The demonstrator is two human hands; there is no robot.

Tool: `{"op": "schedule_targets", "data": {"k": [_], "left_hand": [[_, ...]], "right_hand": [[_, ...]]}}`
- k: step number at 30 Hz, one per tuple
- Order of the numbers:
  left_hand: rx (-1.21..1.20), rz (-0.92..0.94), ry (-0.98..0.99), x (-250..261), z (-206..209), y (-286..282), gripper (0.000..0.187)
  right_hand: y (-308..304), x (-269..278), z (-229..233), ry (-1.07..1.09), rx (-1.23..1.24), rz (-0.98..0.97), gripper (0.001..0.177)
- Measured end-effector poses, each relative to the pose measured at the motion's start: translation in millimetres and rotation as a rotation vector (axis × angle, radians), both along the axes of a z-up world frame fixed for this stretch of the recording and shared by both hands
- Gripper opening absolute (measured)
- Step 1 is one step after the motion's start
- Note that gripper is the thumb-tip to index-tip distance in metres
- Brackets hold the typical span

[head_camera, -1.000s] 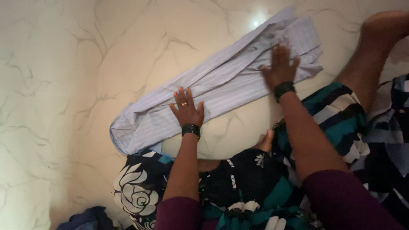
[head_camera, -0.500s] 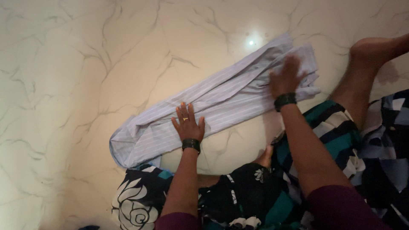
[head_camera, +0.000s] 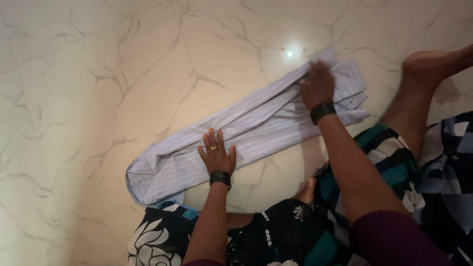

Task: The person sits on the floor and folds a light-colored striped shirt by hand. They smooth the fabric, fold the sleeves inward, fold the shirt lengthwise, and then fold it into a compact square.

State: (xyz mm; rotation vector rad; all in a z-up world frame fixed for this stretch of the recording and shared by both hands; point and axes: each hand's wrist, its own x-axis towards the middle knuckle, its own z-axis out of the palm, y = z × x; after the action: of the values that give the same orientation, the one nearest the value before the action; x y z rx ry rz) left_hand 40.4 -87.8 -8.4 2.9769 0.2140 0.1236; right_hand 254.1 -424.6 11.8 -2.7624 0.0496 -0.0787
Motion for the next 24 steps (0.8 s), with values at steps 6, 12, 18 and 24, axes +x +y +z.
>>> {"op": "schedule_targets", "data": {"k": [6,12,18,24], "left_hand": [[0.007,0.016,0.037,3.5,2.4,-0.2,0.076],[0.011,0.010,0.034,3.4,4.6,-0.5,0.075],[-0.009,0.016,0.039,3.3,3.3,-0.8,0.075],[0.006,0.066,-0.016,14.5,4.0,3.8,0.082]], "right_hand": [[-1.0,37.4,-14.7,0.095,-0.165,0.241,0.056],[-31.1,65.6,-18.4,0.201,-0.244,0.116,0.059],[-40.8,87.2,-22.9,0.273,-0.199,0.111,0.071],[-60.6,86.6,-50.6,0.112,-0.167,0.021,0.031]]}}
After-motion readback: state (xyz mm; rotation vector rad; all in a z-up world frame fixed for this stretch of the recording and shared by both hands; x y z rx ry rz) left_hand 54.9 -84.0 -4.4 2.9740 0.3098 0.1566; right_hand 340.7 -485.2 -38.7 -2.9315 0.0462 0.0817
